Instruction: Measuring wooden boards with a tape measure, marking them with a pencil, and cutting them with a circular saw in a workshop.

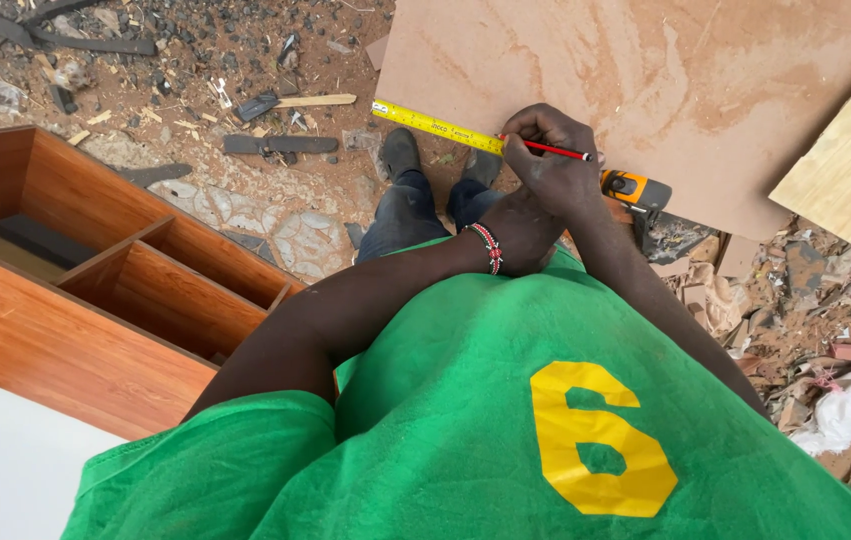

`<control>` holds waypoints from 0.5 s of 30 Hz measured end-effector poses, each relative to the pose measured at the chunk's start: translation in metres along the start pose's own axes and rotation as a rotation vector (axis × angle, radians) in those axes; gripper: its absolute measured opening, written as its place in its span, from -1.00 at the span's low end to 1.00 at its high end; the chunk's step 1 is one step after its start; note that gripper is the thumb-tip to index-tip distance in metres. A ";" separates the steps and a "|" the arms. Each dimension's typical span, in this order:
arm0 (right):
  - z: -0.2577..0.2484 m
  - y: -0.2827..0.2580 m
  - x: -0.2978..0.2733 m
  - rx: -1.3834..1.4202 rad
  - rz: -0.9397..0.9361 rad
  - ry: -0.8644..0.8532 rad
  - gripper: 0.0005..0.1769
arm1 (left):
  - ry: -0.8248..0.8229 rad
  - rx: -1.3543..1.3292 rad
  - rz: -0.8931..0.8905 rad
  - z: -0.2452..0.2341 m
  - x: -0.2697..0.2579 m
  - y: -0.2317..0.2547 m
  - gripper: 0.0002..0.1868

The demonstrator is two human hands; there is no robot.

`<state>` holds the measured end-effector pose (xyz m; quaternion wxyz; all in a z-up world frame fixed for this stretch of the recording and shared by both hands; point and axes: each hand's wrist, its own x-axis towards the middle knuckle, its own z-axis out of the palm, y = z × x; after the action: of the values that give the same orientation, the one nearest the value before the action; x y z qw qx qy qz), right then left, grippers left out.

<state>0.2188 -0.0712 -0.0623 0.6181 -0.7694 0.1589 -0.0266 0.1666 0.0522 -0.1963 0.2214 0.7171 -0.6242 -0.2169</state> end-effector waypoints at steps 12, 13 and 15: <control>0.000 0.008 0.000 -0.004 -0.012 -0.051 -0.81 | 0.152 0.011 0.027 -0.048 -0.004 0.008 -0.21; 0.001 0.009 0.001 0.002 -0.007 -0.021 -0.81 | 0.132 0.011 0.022 -0.039 -0.005 0.007 -0.19; 0.001 0.011 0.000 0.008 -0.002 0.007 -0.80 | 0.114 0.010 0.016 -0.031 -0.003 0.007 -0.17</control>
<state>0.2163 -0.0723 -0.0728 0.6207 -0.7669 0.1599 -0.0306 0.1792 0.0560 -0.1672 0.2550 0.7245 -0.6173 -0.1707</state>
